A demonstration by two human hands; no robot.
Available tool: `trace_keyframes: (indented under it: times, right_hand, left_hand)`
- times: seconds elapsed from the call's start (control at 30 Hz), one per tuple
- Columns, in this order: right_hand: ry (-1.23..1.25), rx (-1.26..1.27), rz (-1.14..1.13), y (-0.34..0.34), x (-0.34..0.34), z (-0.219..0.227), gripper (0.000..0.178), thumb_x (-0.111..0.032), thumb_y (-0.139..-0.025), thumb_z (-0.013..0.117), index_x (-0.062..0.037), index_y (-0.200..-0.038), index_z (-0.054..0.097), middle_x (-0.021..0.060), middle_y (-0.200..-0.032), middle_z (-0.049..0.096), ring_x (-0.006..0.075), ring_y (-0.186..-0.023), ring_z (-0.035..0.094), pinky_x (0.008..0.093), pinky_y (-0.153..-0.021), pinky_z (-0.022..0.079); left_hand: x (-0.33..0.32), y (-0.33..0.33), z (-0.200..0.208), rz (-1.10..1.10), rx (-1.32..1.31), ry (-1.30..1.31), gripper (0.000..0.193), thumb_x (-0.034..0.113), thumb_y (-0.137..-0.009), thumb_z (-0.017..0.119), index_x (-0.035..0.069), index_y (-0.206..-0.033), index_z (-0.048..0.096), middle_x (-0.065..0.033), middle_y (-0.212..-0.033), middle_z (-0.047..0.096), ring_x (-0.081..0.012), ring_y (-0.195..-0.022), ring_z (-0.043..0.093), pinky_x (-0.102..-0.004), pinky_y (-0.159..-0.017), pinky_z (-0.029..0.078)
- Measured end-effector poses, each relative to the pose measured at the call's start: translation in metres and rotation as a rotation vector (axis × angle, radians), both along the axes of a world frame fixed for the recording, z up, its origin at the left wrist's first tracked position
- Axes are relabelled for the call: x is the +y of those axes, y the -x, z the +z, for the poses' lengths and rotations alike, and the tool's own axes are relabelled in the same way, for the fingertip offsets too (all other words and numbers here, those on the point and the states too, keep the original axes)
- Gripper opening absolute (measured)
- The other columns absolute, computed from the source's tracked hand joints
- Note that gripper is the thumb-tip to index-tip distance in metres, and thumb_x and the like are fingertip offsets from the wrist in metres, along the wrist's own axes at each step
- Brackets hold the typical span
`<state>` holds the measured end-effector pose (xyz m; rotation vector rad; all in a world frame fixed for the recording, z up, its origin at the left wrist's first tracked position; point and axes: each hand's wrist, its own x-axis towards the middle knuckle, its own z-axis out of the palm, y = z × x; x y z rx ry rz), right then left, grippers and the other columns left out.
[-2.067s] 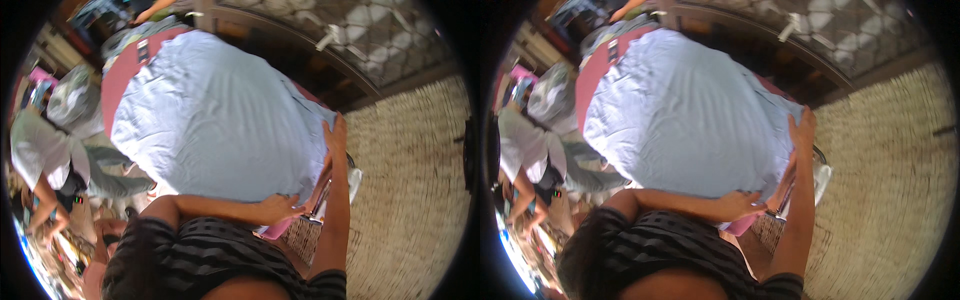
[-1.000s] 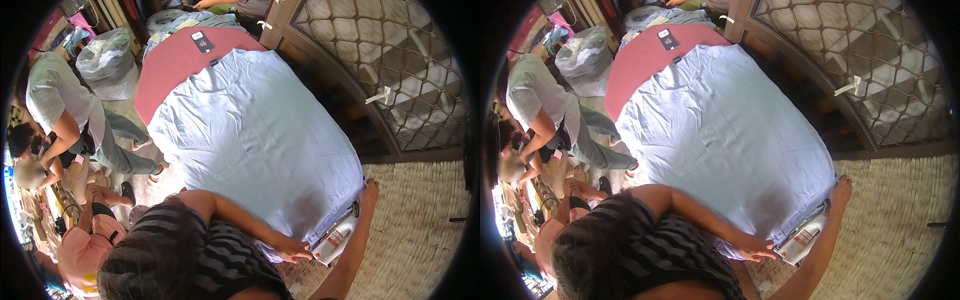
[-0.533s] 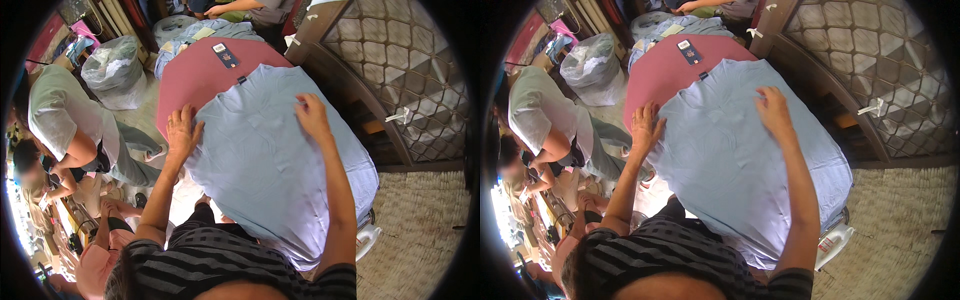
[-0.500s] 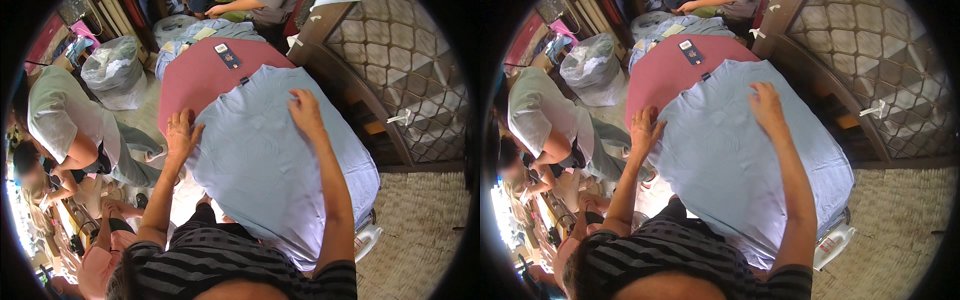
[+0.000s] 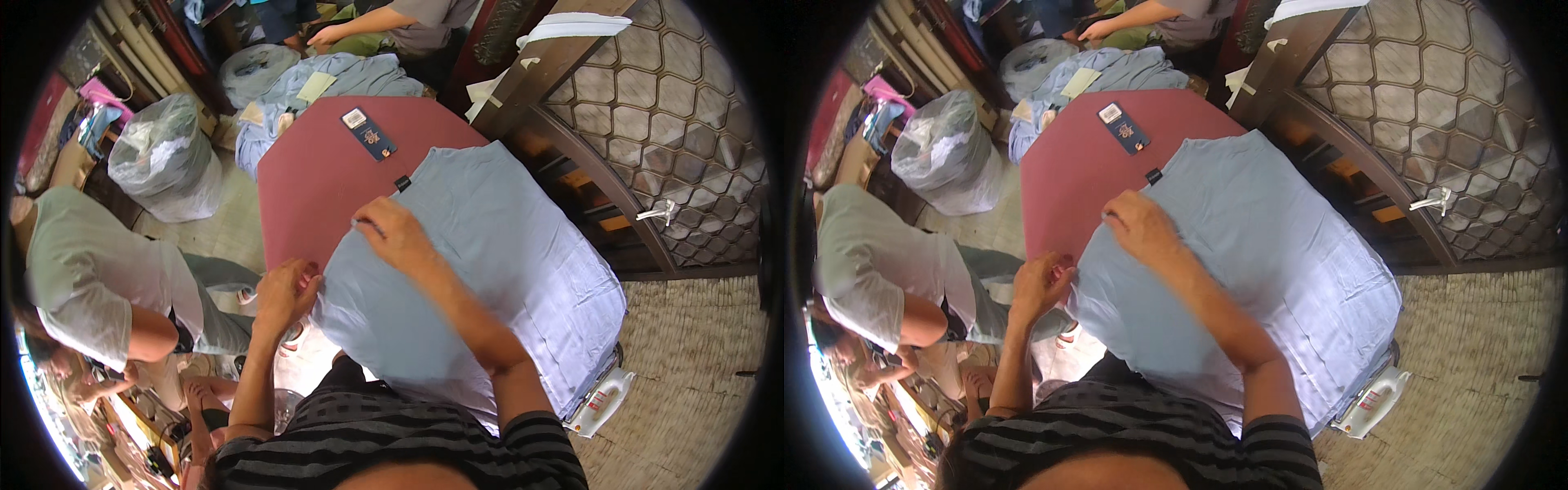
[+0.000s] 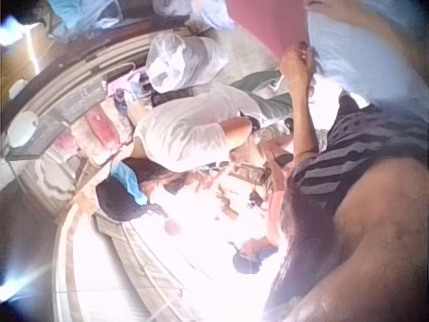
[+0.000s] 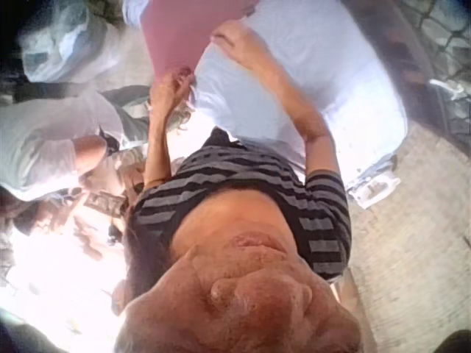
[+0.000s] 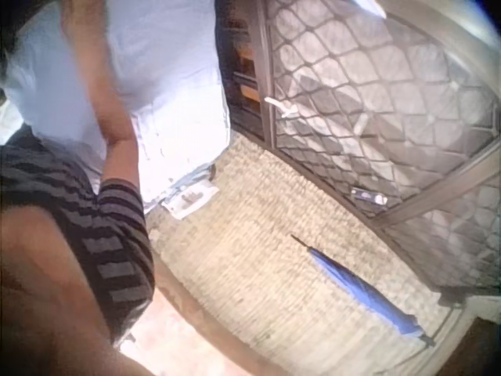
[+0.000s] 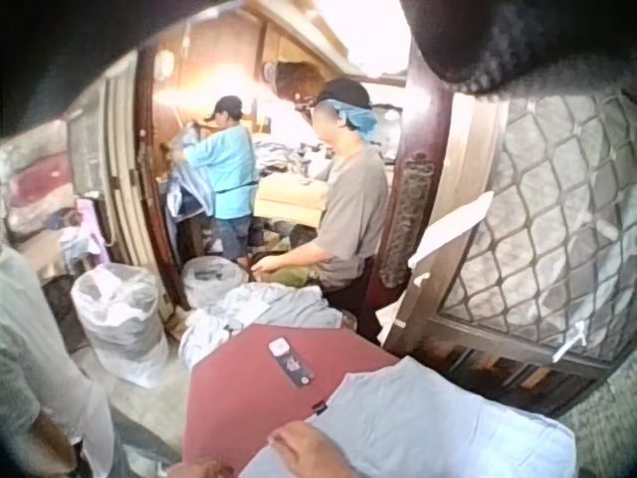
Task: The person irons a blue shirt on a purple ironing board using a white iron, smoothing out wrinkles by hand and moving the iron across the fabric.
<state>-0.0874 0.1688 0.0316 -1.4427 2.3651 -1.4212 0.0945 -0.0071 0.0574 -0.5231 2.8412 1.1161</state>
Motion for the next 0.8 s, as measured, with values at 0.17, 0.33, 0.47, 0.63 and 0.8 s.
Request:
trace_keyframes:
  times: [0.17,0.33,0.47,0.63,0.8]
  right_hand:
    - [-0.161,0.254,-0.453,0.094,0.038,0.039,0.016,-0.007,-0.089,0.062,-0.0021,-0.104,0.063,0.0169,-0.105,0.061,0.0389,-0.097,0.061,0.0471,-0.084,0.050]
    - [-0.472,0.183,-0.468,0.139,0.031,0.015,0.018,-0.004,-0.088,0.060,-0.0029,-0.106,0.062,0.0165,-0.105,0.061,0.0387,-0.100,0.061,0.0469,-0.083,0.051]
    - [-0.230,0.154,-0.346,0.130,0.034,0.010,0.020,-0.005,-0.087,0.065,-0.0018,-0.106,0.064,0.0163,-0.108,0.063,0.0365,-0.100,0.062,0.0434,-0.084,0.051]
    - [-0.177,0.335,-0.746,0.132,0.124,0.031,0.020,-0.019,-0.088,0.065,-0.0060,-0.103,0.069,0.0140,-0.108,0.065,0.0342,-0.100,0.063,0.0461,-0.086,0.051]
    - [-0.884,-0.150,-1.044,0.146,0.219,0.040,0.045,-0.048,-0.094,0.055,-0.0079,-0.106,0.073,0.0169,-0.109,0.071,0.0370,-0.103,0.066,0.0521,-0.093,0.048]
  left_hand:
    - [0.004,0.056,0.004,-0.070,0.371,0.185,0.026,0.027,-0.084,0.073,0.005,-0.092,0.063,-0.0103,-0.089,0.061,-0.0329,-0.086,0.060,-0.0445,-0.073,0.046]
    - [0.016,0.085,-0.014,-0.178,0.283,0.231,0.023,0.022,-0.082,0.075,0.005,-0.096,0.066,-0.0104,-0.090,0.062,-0.0326,-0.088,0.059,-0.0444,-0.073,0.045]
    - [0.012,0.113,0.014,-0.202,0.353,0.272,0.022,0.022,-0.085,0.073,0.005,-0.097,0.068,-0.0112,-0.090,0.063,-0.0327,-0.089,0.060,-0.0425,-0.075,0.046]
    - [0.055,0.220,0.040,-0.418,0.669,0.084,0.021,0.022,-0.090,0.068,0.003,-0.100,0.070,-0.0137,-0.092,0.063,-0.0344,-0.090,0.060,-0.0439,-0.077,0.046]
    - [0.124,0.326,-0.001,-0.437,0.672,0.212,0.024,0.027,-0.085,0.072,0.003,-0.091,0.069,-0.0149,-0.090,0.065,-0.0373,-0.091,0.060,-0.0471,-0.079,0.047]
